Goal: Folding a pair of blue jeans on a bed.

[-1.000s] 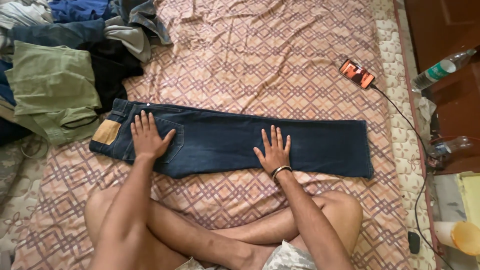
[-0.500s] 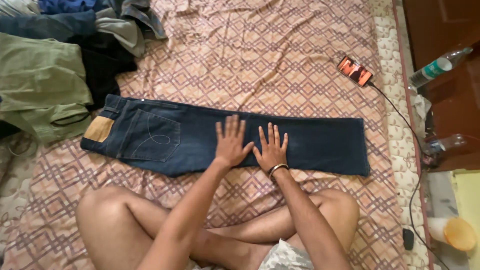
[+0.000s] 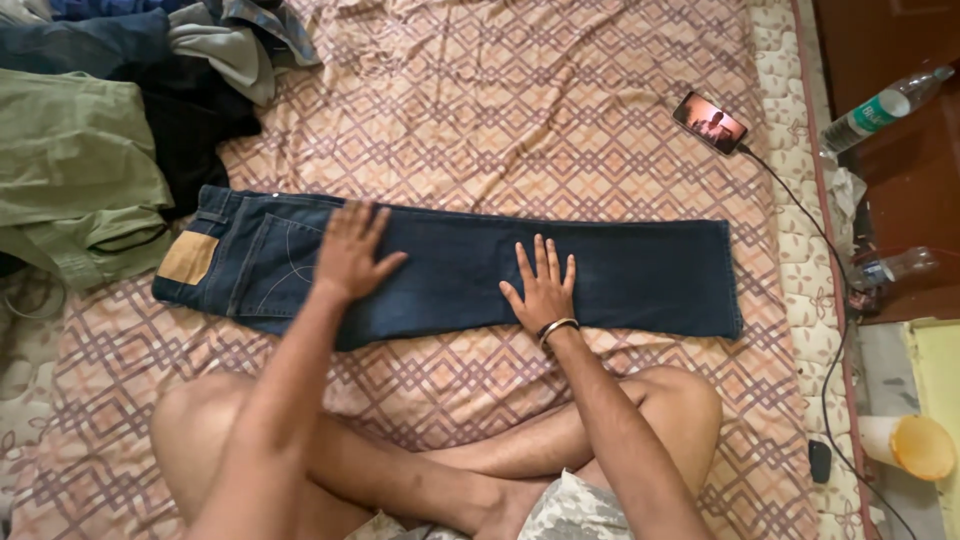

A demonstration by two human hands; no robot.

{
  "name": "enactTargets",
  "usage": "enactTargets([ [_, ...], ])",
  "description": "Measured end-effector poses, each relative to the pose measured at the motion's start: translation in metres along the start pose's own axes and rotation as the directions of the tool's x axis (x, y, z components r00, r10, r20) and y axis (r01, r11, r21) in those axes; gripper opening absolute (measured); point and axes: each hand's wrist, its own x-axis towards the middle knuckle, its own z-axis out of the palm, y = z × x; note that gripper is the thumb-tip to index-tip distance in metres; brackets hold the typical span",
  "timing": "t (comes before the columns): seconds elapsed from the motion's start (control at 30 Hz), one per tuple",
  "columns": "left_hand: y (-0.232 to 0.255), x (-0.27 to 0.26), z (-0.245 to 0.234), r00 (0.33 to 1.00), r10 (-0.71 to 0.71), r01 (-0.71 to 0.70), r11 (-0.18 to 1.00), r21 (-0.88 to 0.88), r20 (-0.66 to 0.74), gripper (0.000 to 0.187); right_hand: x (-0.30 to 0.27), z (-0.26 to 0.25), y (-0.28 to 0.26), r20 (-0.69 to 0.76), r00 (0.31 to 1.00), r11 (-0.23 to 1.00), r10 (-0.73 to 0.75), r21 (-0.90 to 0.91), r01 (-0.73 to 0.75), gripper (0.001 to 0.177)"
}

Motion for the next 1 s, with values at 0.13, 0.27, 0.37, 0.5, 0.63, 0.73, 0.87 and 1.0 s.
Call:
enactTargets([
  [0.13,-0.058,-0.009,-0.022,0.991,-0.118,0.115,0.992,0.053,0.056,0.095,-0.001,0.0,0.001,-0.001,1.0,1.0,-0.003,0.002,0.003,0.078],
  [0.27,-0.105,-0.018,-0.017,0.929,-0.354,0.351,0.935,0.046,0.108,0.103,-0.001,0.003,0.003,-0.009,1.0,1.0,0.0,-0.009,-0.001,0.079],
  [0.37,-0.119,-0.038,-0.013,0.914,-0.4,0.401,0.916,0.006,0.07,0.105,-0.001,0.008,0.002,-0.016,1.0,1.0,0.003,-0.017,-0.003,0.08],
  [0.5,-0.114,-0.069,-0.03,0.935,-0.352,0.352,0.936,0.001,0.045,0.109,0.0,0.011,-0.006,-0.006,0.999,0.999,0.05,-0.006,-0.05,0.084],
  [0.63,-0.123,-0.082,-0.049,0.928,-0.358,0.359,0.933,0.011,0.099,0.118,-0.002,0.001,-0.046,0.039,0.996,0.997,0.079,-0.008,-0.079,0.087],
  [0.73,-0.137,-0.086,-0.04,0.871,-0.484,0.481,0.875,0.056,0.079,0.125,-0.007,0.002,-0.092,0.112,0.994,1.0,0.003,-0.001,-0.003,0.09],
  [0.87,-0.141,-0.094,-0.039,0.689,-0.722,0.715,0.691,-0.105,-0.062,0.135,-0.016,0.022,-0.16,0.109,0.97,0.976,-0.216,0.037,0.213,0.079],
  [1.0,-0.138,-0.101,-0.055,0.274,-0.961,0.925,0.271,-0.266,-0.026,0.142,-0.022,0.04,-0.214,0.084,0.912,0.91,-0.401,0.149,0.386,0.081],
])
